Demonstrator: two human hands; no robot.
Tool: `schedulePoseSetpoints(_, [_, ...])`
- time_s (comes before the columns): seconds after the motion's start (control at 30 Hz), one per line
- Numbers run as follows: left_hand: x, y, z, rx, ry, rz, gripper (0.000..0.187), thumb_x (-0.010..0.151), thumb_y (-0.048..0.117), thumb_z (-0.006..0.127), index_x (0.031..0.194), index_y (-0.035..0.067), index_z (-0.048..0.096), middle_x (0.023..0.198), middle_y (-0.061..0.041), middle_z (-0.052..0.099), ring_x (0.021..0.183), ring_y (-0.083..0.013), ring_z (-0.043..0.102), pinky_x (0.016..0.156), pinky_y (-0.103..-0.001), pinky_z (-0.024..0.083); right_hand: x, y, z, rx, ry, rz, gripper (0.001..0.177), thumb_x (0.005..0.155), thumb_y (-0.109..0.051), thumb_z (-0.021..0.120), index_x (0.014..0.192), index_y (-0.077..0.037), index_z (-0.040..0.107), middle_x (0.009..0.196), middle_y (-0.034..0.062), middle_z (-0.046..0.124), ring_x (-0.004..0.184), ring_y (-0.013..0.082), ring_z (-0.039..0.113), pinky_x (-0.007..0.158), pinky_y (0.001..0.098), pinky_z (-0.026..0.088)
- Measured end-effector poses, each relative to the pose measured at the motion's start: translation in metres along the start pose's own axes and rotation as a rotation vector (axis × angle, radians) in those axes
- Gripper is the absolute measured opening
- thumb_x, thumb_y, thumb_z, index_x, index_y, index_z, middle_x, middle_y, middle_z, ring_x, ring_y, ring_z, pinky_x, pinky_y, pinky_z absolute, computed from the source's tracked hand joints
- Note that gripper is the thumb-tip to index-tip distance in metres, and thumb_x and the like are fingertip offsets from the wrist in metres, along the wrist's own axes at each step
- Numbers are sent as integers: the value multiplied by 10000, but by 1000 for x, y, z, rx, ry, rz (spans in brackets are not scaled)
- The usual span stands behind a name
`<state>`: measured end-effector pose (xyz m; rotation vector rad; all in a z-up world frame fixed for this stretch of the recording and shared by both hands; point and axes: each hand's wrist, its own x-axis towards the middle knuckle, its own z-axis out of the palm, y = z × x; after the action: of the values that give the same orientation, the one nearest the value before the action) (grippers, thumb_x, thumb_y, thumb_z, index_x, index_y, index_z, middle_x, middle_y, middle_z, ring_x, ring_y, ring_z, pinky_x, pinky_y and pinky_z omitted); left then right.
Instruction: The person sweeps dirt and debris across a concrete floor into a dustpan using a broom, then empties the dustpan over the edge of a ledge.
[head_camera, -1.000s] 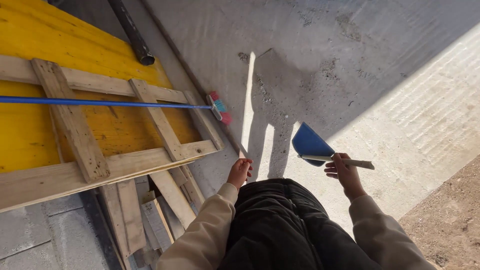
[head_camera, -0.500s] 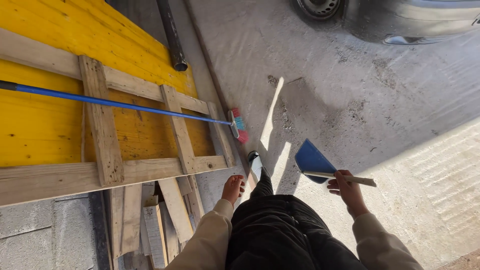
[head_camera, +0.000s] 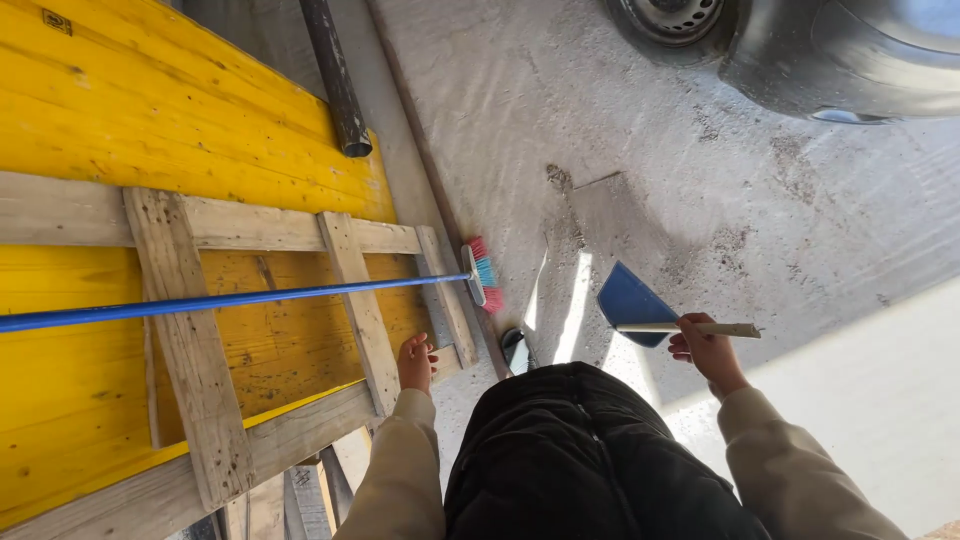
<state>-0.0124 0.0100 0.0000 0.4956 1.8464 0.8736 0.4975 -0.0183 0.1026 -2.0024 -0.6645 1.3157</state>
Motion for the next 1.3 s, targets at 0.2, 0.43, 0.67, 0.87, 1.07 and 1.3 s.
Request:
schedulePoseSetpoints(0.2, [69, 33, -37, -79, 217, -18, 388, 933, 148, 517, 1300, 84, 626, 1047, -112, 686, 719, -169, 706, 538, -251, 547, 50, -71, 33, -37, 15, -32, 308, 1091, -219, 588, 1266, 34, 596, 903, 242, 678, 814, 316, 703, 788, 488, 607])
schedulePoseSetpoints(0.43, [171, 11, -86, -151, 483, -40, 490, 885, 122, 633, 1368, 92, 556, 1108, -125, 663, 833, -232, 731, 743, -461, 644, 93, -122, 62, -48, -16, -82, 263, 1089, -199, 567, 1251, 5, 604, 935, 252, 683, 828, 308, 709, 779, 459, 610])
schedulePoseSetpoints(0.67, [169, 79, -143, -187, 606, -16, 686, 923, 252, 717, 1449, -23, 375, 1236, -193, 540, 1245, -240, 563, 1149, -464, 399, 155, -166, 76, -71, -56, -105, 241, 1074, -182, 567, 1220, 6, 606, 902, 249, 688, 784, 291, 715, 747, 443, 624])
schedulePoseSetpoints(0.87, [190, 111, -181, -48, 851, -75, 655, 874, 411, 855, 1344, 59, 564, 1261, -148, 653, 1200, -305, 627, 1046, -409, 518, 208, -220, 83, -131, -115, -58, 225, 1070, -178, 560, 1194, 3, 613, 899, 225, 698, 781, 289, 709, 718, 416, 621])
schedulePoseSetpoints(1.07, [199, 149, -187, -249, 991, -292, 44, 918, 350, 664, 949, 327, 641, 754, 138, 645, 545, 22, 496, 492, -208, 350, 264, -276, 72, -206, -128, 43, 230, 1066, -188, 575, 1179, 7, 617, 940, 226, 696, 826, 328, 698, 740, 435, 606])
schedulePoseSetpoints(1.3, [125, 279, -48, -333, 952, -404, 171, 1087, 337, 473, 1029, 291, 627, 885, 120, 703, 718, 46, 547, 641, -193, 405, 337, -338, 72, -283, -139, 51, 243, 1058, -198, 578, 1176, 8, 628, 970, 222, 698, 836, 327, 700, 753, 441, 605])
